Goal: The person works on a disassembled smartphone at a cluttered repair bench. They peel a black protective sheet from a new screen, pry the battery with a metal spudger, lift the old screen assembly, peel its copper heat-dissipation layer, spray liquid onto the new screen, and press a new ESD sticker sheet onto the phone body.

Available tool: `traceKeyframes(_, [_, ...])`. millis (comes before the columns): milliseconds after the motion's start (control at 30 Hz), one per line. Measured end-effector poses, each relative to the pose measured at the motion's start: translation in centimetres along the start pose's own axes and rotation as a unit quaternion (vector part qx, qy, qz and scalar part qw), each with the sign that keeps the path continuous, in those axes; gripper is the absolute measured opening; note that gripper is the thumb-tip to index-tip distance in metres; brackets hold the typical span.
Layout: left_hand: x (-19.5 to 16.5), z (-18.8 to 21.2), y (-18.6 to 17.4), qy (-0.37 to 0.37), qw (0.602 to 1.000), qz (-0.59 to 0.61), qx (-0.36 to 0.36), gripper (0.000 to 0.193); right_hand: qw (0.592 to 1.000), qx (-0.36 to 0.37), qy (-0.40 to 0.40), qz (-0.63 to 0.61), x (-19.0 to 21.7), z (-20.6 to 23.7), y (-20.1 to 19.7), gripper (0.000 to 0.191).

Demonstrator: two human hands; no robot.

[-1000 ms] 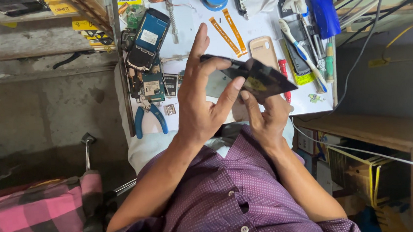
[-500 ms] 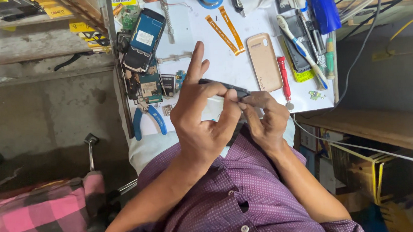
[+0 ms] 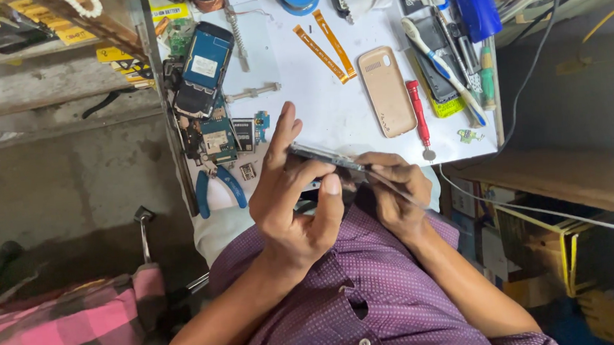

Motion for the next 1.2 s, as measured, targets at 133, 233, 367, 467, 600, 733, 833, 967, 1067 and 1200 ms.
traceKeyframes(133, [0.4, 0.5, -0.2, -0.008, 1.0, 0.017, -0.004, 0.016, 0.998, 0.013, -0.053, 0.034, 1.9, 0.0, 0.3, 0.021])
traceKeyframes(233, [0.6, 1.0, -0.3, -0.014, 1.0, 0.013, 0.008, 0.017, 0.989, 0.032, -0.082, 0.119, 2.9, -0.1, 0.7, 0.02])
traceKeyframes(367, [0.8, 1.5, -0.2, -0.02, 0.999, 0.035, 0.018, 0.018, 0.987, 0.034, -0.056, 0.143, 2.8, 0.4, -0.1, 0.017])
traceKeyframes(467, [0.8, 1.5, -0.3, -0.017, 0.999, 0.035, 0.02, 0.021, 0.986, 0.043, -0.038, 0.158, 2.5, 0.9, -0.6, 0.014])
traceKeyframes(600, [0.5, 1.4, -0.5, -0.001, 0.999, 0.044, 0.01, 0.023, 0.988, 0.045, -0.031, 0.143, 2.8, 0.8, -0.6, 0.011])
traceKeyframes(733, [0.9, 1.6, -0.4, -0.02, 0.999, 0.045, 0.015, 0.022, 0.99, 0.058, -0.083, 0.101, 4.3, -0.3, 0.2, 0.015])
traceKeyframes(833, [0.9, 1.7, -0.4, -0.007, 0.999, 0.04, 0.015, 0.022, 0.989, 0.073, -0.09, 0.096, 5.0, -1.0, 0.6, 0.017])
traceKeyframes(967, [1.2, 2.1, -0.4, -0.016, 0.999, 0.045, 0.016, 0.024, 0.994, 0.059, -0.078, 0.052, 5.8, -1.1, 0.2, 0.018])
traceKeyframes(1067, [1.3, 2.3, -0.4, -0.016, 0.999, 0.036, 0.019, 0.024, 0.994, 0.057, -0.059, 0.074, 6.2, -1.0, 0.0, 0.018])
traceKeyframes(1200, [1.3, 2.4, -0.3, -0.015, 0.999, 0.031, 0.015, 0.025, 0.994, 0.045, -0.094, 0.015, 7.9, -1.1, -0.6, 0.023])
Point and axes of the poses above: each hand's wrist, its own z-axis away from the middle knuckle, its own y-axis out of the palm, x = y × z, the point moved 10 cm from there along -z, towards the middle knuckle, and after that the axes turned 13 degrees about -z, right-handed, at the moved point
